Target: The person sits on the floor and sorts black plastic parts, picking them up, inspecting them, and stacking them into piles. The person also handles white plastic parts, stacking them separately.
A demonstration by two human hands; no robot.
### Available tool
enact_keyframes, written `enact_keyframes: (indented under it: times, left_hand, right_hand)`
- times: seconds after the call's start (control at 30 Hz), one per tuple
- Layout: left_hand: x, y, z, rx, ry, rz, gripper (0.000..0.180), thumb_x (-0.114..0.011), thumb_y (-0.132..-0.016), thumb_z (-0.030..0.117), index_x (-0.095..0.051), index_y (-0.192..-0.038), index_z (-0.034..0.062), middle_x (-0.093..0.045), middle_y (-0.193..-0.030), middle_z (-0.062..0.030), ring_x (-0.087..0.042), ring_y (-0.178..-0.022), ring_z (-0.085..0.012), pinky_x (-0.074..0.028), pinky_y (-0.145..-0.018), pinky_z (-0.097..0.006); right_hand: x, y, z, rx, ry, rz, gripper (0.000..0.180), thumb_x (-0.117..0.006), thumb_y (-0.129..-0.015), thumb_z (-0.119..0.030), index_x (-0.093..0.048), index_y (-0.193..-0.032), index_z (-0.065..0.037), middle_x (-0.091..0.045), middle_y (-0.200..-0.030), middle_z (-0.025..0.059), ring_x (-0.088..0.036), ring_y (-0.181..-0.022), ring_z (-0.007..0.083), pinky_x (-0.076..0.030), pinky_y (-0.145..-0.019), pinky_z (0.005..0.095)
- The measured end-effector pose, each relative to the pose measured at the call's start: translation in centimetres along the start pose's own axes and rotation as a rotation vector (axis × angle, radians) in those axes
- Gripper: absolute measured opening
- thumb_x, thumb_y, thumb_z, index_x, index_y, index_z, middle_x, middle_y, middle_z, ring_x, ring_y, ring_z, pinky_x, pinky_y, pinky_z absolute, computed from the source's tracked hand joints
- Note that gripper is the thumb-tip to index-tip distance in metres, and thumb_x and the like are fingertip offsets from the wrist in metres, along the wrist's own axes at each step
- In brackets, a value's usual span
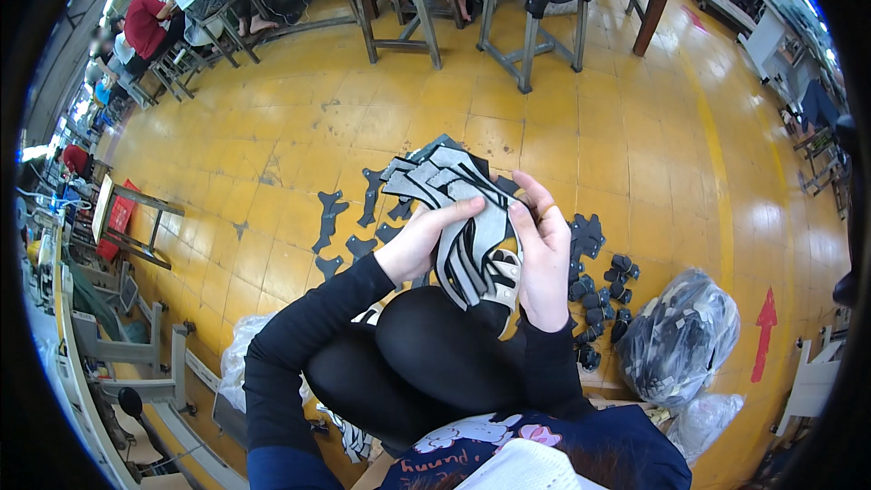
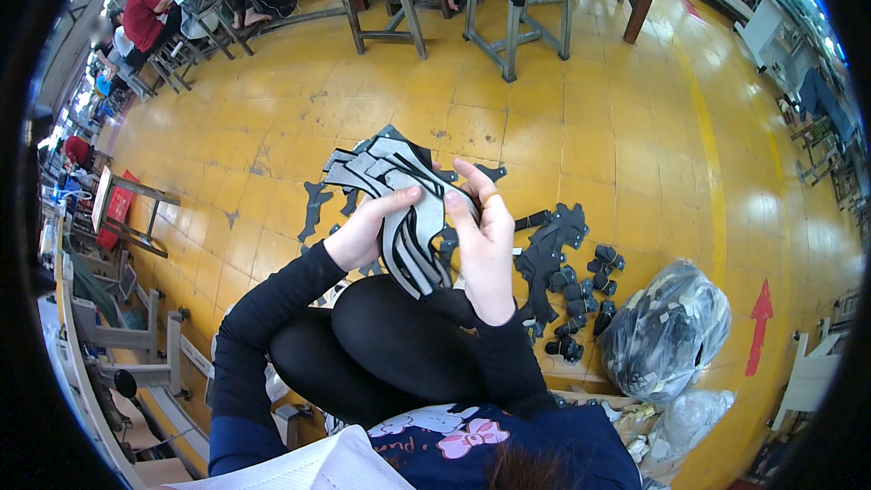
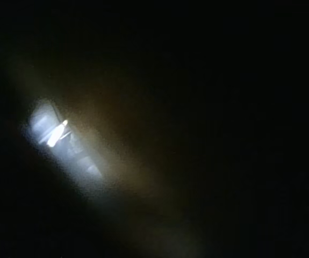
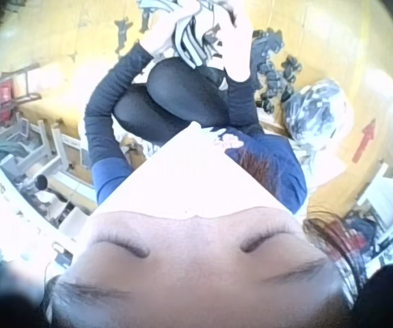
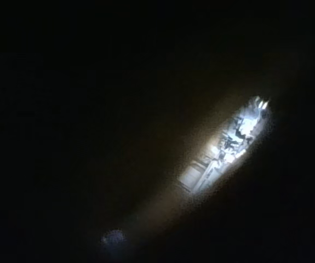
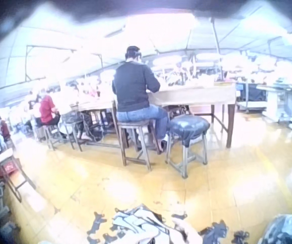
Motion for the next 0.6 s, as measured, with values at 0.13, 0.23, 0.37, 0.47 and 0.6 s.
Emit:
enact_keyframes:
  times: [0.13, 0.23, 0.37, 0.47, 0.6]
  left_hand:
    - [0.8, 0.2, -1.0, 0.091, -0.019, 0.077, 0.037, -0.059, -0.092, 0.029, -0.057, -0.118, 0.0032, -0.067, -0.106, -0.0091, -0.066, -0.094, -0.0177, -0.053, -0.083, -0.032]
    - [-0.3, -0.1, -0.9, 0.043, -0.012, -0.078, 0.047, -0.049, -0.094, 0.041, -0.056, -0.116, 0.0003, -0.066, -0.101, -0.0159, -0.066, -0.089, -0.0243, -0.055, -0.08, -0.032]
    - [-2.1, 0.3, -1.2, 0.105, 0.122, -0.303, 0.043, -0.049, -0.096, 0.037, -0.056, -0.116, -0.0001, -0.067, -0.099, -0.0142, -0.067, -0.085, -0.0227, -0.054, -0.079, -0.034]
    - [-2.8, 0.2, -1.2, 0.098, 0.107, -0.277, 0.048, -0.047, -0.094, 0.045, -0.055, -0.112, 0.0017, -0.062, -0.08, -0.0161, -0.061, -0.07, -0.0226, -0.052, -0.073, -0.036]
    - [-0.4, -0.4, -1.9, 0.038, 0.123, -0.235, 0.056, -0.056, -0.091, 0.041, -0.048, -0.128, -0.0002, -0.062, -0.098, -0.012, -0.061, -0.087, -0.0198, -0.05, -0.081, -0.034]
  right_hand:
    - [1.8, 0.3, -1.5, 0.074, -0.176, 0.094, 0.03, -0.055, -0.092, -0.002, -0.058, -0.121, 0.005, -0.061, -0.099, 0.0038, -0.048, -0.079, 0.0064, -0.039, -0.072, 0.0202]
    - [1.6, 1.6, -3.3, 0.191, -0.345, 0.186, 0.029, -0.056, -0.091, -0.001, -0.059, -0.119, 0.005, -0.063, -0.102, 0.0048, -0.046, -0.075, 0.0058, -0.036, -0.067, 0.0205]
    - [2.2, 2.0, -4.0, 0.342, -0.289, 0.231, 0.028, -0.055, -0.093, -0.004, -0.059, -0.119, 0.005, -0.061, -0.098, 0.0054, -0.046, -0.078, 0.0081, -0.038, -0.072, 0.0219]
    - [4.0, 0.7, -3.6, 0.327, -0.423, 0.244, 0.028, -0.054, -0.094, -0.004, -0.058, -0.12, 0.005, -0.059, -0.092, 0.0045, -0.047, -0.079, 0.0094, -0.038, -0.073, 0.0226]
    - [4.1, 0.2, -6.4, 0.474, -0.55, 0.119, 0.031, -0.056, -0.093, -0.003, -0.055, -0.124, 0.003, -0.061, -0.097, 0.0061, -0.051, -0.079, 0.0103, -0.041, -0.074, 0.023]
Point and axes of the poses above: each hand's wrist, its own y-axis away from the middle knuckle, its own x-axis out of the back of the hand, z = x × y, the point moved 10 cm from there along -y, towards the middle knuckle
